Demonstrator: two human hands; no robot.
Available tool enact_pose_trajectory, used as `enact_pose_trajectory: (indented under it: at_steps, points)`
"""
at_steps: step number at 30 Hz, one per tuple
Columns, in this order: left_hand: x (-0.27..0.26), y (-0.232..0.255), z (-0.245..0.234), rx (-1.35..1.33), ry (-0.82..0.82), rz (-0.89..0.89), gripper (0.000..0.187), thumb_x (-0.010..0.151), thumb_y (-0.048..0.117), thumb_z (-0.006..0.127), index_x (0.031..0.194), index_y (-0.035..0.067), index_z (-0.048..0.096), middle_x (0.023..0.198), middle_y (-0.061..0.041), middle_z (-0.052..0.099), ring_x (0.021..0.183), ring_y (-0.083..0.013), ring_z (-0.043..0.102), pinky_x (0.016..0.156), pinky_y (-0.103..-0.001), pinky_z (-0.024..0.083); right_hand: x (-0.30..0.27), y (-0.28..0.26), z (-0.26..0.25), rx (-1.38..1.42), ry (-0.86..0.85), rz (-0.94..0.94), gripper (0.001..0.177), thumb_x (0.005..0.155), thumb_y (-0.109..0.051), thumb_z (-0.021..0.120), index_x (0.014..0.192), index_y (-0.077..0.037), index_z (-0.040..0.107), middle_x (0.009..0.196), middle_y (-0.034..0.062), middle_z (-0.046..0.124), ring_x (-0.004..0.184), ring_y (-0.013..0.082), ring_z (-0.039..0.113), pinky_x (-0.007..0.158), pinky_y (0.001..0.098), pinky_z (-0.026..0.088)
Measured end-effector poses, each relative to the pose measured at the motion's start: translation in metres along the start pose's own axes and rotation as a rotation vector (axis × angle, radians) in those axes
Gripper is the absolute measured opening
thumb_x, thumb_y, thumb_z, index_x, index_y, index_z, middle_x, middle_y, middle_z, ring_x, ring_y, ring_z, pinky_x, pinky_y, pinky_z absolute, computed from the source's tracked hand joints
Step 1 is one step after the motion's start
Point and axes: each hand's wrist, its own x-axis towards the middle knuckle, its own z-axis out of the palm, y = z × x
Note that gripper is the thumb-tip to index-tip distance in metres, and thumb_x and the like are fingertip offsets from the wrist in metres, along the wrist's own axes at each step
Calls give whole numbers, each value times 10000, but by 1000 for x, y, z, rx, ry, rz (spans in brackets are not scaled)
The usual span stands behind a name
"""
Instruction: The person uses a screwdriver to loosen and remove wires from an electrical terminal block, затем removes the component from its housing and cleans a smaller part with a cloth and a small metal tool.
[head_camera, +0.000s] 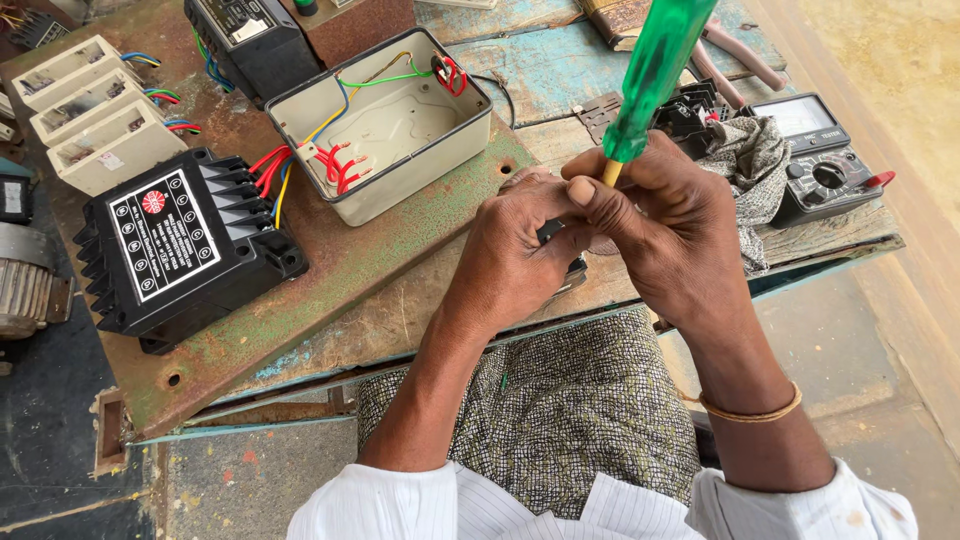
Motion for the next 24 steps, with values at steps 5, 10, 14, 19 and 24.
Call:
enact_pose_trajectory:
  at_steps: [5, 10, 14, 19, 24]
  points:
    - [-6, 6, -9, -164, -8, -112, 165, 919, 94, 761, 1075, 61, 718, 979, -70, 730, 933, -196, 731, 834, -324, 573, 8, -11, -5, -76, -74, -68, 238, 1023, -180, 751, 1177, 2, 730, 1099, 36, 696, 1007, 94, 686, 872, 252, 589]
    - [-12, 8, -10, -229, -19, -289, 134, 904, 113, 771, 1018, 51, 740, 905, -38, 758, 859, -130, 731, 772, -278, 579, 9, -18, 2, -58, -109, -1, 238, 998, -173, 734, 1162, 0, 734, 1030, 23, 711, 938, 84, 695, 808, 256, 597]
    - [-15, 7, -10, -100, 42, -89, 243, 903, 191, 807, 1079, 52, 710, 1034, -48, 724, 1030, -198, 698, 942, -348, 547, 7, -19, -1, -17, -117, 45, 224, 996, -148, 737, 1170, -7, 734, 986, 25, 722, 911, 85, 681, 793, 255, 574]
    - [-23, 15, -13, 515, 22, 8, 657, 743, 353, 903, 1264, 49, 643, 1346, -187, 552, 1256, -377, 504, 1082, -527, 407, 2, -13, -22, 27, 24, 35, 317, 1033, -89, 710, 1331, 2, 648, 1008, 36, 710, 949, 85, 654, 856, 243, 539]
    - [-26, 11, 2, 492, -86, -300, 1015, 661, 338, 911, 1494, 13, 431, 1375, -215, 496, 1250, -424, 481, 1061, -524, 420, -6, 9, -35, 168, 115, 160, 318, 1106, -108, 632, 1364, 77, 641, 966, 73, 704, 868, 125, 651, 811, 264, 537]
